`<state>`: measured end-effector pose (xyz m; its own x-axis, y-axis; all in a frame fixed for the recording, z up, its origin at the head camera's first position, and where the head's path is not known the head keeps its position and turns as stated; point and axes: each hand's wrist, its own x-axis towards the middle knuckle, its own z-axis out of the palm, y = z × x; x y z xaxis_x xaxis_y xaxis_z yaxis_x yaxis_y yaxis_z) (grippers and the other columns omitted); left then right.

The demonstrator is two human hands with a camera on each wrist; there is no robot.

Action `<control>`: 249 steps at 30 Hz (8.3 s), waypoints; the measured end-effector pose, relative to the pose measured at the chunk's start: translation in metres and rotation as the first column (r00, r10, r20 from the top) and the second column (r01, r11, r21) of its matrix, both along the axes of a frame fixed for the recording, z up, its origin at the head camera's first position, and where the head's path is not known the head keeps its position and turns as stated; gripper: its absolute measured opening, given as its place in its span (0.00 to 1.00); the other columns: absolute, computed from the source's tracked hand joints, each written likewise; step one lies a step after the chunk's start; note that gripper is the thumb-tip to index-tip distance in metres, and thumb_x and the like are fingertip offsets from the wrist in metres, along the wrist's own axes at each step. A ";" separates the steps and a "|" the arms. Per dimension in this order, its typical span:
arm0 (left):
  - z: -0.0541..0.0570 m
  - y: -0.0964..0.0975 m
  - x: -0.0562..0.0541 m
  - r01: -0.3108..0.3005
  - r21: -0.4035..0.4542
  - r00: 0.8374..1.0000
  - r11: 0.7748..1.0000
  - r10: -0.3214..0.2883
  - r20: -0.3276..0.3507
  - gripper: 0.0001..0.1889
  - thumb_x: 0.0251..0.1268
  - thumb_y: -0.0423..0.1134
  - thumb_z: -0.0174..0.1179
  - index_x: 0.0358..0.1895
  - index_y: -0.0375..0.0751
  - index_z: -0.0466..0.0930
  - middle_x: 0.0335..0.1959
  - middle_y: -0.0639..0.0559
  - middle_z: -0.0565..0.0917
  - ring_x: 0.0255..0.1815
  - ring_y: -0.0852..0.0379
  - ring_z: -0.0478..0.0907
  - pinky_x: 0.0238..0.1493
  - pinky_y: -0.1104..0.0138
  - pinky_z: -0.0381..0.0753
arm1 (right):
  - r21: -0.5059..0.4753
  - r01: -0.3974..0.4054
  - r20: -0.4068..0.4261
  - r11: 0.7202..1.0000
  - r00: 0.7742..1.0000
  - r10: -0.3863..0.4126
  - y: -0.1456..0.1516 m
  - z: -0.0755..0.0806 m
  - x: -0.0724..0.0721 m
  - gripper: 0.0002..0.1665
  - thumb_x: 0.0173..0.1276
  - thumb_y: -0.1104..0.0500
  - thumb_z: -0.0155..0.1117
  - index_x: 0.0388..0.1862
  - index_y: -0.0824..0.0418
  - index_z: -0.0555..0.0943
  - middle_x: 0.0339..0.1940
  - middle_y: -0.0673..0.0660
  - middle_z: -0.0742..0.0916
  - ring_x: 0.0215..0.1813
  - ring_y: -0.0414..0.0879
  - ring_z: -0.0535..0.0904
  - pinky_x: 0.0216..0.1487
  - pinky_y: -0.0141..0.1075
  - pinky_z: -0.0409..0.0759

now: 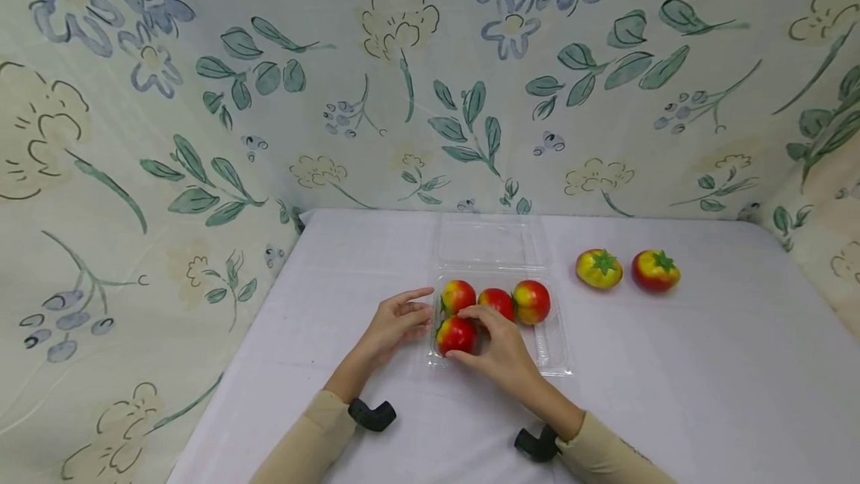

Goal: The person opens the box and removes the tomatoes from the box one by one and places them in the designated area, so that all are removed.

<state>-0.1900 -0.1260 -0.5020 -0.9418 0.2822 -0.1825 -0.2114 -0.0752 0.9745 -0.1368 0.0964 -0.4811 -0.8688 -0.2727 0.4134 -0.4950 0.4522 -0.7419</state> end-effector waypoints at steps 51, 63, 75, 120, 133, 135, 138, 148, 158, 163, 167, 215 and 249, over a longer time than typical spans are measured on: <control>0.000 0.002 -0.001 -0.005 -0.009 1.000 1.000 0.005 0.010 0.24 0.68 0.33 0.64 0.67 0.39 0.75 0.45 0.43 0.82 0.38 0.54 0.83 0.46 0.63 0.86 | 0.052 0.043 0.020 0.998 0.999 -0.044 0.003 0.002 -0.002 0.34 0.42 0.59 0.88 0.51 0.60 0.83 0.50 0.50 0.86 0.56 0.48 0.80 0.59 0.44 0.80; 0.000 0.002 0.000 -0.011 0.007 1.000 1.000 0.011 0.018 0.24 0.68 0.32 0.64 0.67 0.38 0.75 0.44 0.44 0.81 0.37 0.54 0.83 0.45 0.64 0.86 | 0.044 0.046 0.001 0.998 0.999 -0.046 0.006 0.003 -0.001 0.35 0.42 0.59 0.88 0.51 0.60 0.84 0.50 0.51 0.86 0.55 0.48 0.81 0.58 0.44 0.81; -0.001 0.001 -0.001 -0.006 0.002 1.000 1.000 0.006 0.013 0.24 0.68 0.33 0.64 0.67 0.38 0.75 0.44 0.44 0.82 0.37 0.54 0.82 0.45 0.64 0.86 | 0.032 0.034 -0.055 0.999 0.998 -0.032 0.008 0.002 -0.001 0.35 0.43 0.60 0.87 0.52 0.61 0.83 0.50 0.51 0.86 0.53 0.48 0.81 0.55 0.44 0.82; -0.002 -0.002 0.003 -0.011 -0.006 1.000 1.000 0.011 0.017 0.23 0.68 0.32 0.64 0.66 0.39 0.76 0.43 0.44 0.82 0.36 0.55 0.83 0.44 0.64 0.86 | -0.150 -0.031 0.002 0.988 1.000 0.031 0.019 0.006 0.009 0.34 0.48 0.61 0.85 0.55 0.57 0.82 0.53 0.49 0.85 0.52 0.46 0.82 0.53 0.45 0.84; -0.002 -0.001 0.003 -0.015 0.006 1.000 1.000 0.015 0.019 0.23 0.68 0.31 0.64 0.66 0.38 0.76 0.43 0.44 0.82 0.36 0.55 0.82 0.43 0.64 0.86 | -0.186 -0.029 0.012 0.982 0.999 0.032 0.017 0.045 0.022 0.33 0.45 0.71 0.82 0.52 0.70 0.80 0.49 0.63 0.85 0.47 0.56 0.83 0.49 0.55 0.83; -0.001 -0.001 0.002 -0.017 0.005 1.000 1.000 0.017 0.025 0.23 0.68 0.31 0.64 0.66 0.39 0.76 0.43 0.44 0.82 0.36 0.55 0.82 0.43 0.64 0.86 | -0.192 -0.026 0.022 0.981 0.999 0.031 0.019 0.046 0.022 0.33 0.45 0.71 0.82 0.52 0.70 0.80 0.50 0.63 0.85 0.47 0.56 0.83 0.49 0.53 0.84; -0.001 -0.001 0.001 -0.017 0.002 0.999 1.000 0.017 0.032 0.23 0.68 0.32 0.64 0.66 0.39 0.76 0.43 0.44 0.82 0.36 0.54 0.82 0.43 0.64 0.86 | -0.207 -0.028 0.034 0.978 0.999 0.036 0.020 0.048 0.021 0.33 0.46 0.72 0.82 0.53 0.70 0.80 0.51 0.64 0.85 0.47 0.56 0.83 0.49 0.45 0.85; 0.001 -0.002 0.000 -0.010 0.017 0.999 1.000 0.009 0.044 0.24 0.68 0.30 0.63 0.66 0.38 0.76 0.43 0.44 0.82 0.35 0.55 0.82 0.42 0.66 0.86 | -0.240 -0.019 0.087 0.971 0.995 0.041 0.029 0.051 0.019 0.32 0.47 0.72 0.81 0.54 0.70 0.80 0.52 0.63 0.84 0.53 0.56 0.82 0.53 0.52 0.82; 0.005 -0.002 0.001 -0.012 0.032 0.998 0.999 0.010 0.054 0.24 0.68 0.30 0.64 0.66 0.38 0.75 0.43 0.45 0.82 0.35 0.56 0.82 0.42 0.66 0.86 | -0.270 -0.037 0.058 0.962 0.997 0.055 0.038 0.052 0.018 0.34 0.46 0.76 0.80 0.54 0.72 0.78 0.53 0.65 0.84 0.55 0.58 0.81 0.54 0.41 0.83; 0.006 -0.002 0.001 -0.005 0.039 0.999 0.999 0.003 0.049 0.24 0.68 0.30 0.64 0.67 0.37 0.75 0.43 0.45 0.82 0.35 0.56 0.82 0.43 0.66 0.86 | -0.274 -0.037 0.054 0.961 0.997 0.054 0.042 0.053 0.017 0.34 0.46 0.76 0.80 0.54 0.73 0.77 0.52 0.64 0.83 0.54 0.57 0.81 0.53 0.45 0.82; 0.006 -0.002 0.001 0.001 0.032 0.999 0.999 -0.002 0.041 0.25 0.68 0.30 0.64 0.67 0.38 0.75 0.43 0.45 0.82 0.36 0.56 0.82 0.43 0.66 0.86 | -0.270 -0.032 0.062 0.962 0.997 0.050 0.046 0.052 0.016 0.35 0.45 0.77 0.80 0.54 0.73 0.77 0.52 0.65 0.83 0.55 0.57 0.80 0.54 0.40 0.82; 0.000 -0.001 0.000 -0.014 0.052 0.999 0.999 0.012 0.047 0.25 0.67 0.27 0.63 0.67 0.34 0.74 0.43 0.44 0.82 0.35 0.57 0.82 0.41 0.67 0.86 | -0.295 0.089 0.065 0.951 0.995 -0.073 0.110 0.029 -0.001 0.38 0.49 0.77 0.78 0.62 0.68 0.76 0.60 0.64 0.81 0.61 0.36 0.76 0.57 0.27 0.76; 0.002 -0.002 0.002 -0.008 0.045 0.999 0.999 0.006 0.044 0.25 0.67 0.28 0.63 0.67 0.36 0.74 0.44 0.43 0.82 0.35 0.57 0.82 0.42 0.66 0.86 | -0.287 0.349 0.119 0.892 0.937 -0.329 0.154 0.023 0.004 0.35 0.53 0.75 0.76 0.61 0.73 0.75 0.58 0.54 0.81 0.58 0.32 0.76 0.54 0.23 0.75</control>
<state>-0.1881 -0.1280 -0.4998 -0.9353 0.2843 -0.2107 -0.2529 -0.1204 0.9600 -0.1330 0.2503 -0.4581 -0.9143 0.1704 0.3675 -0.2967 0.3358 -0.8940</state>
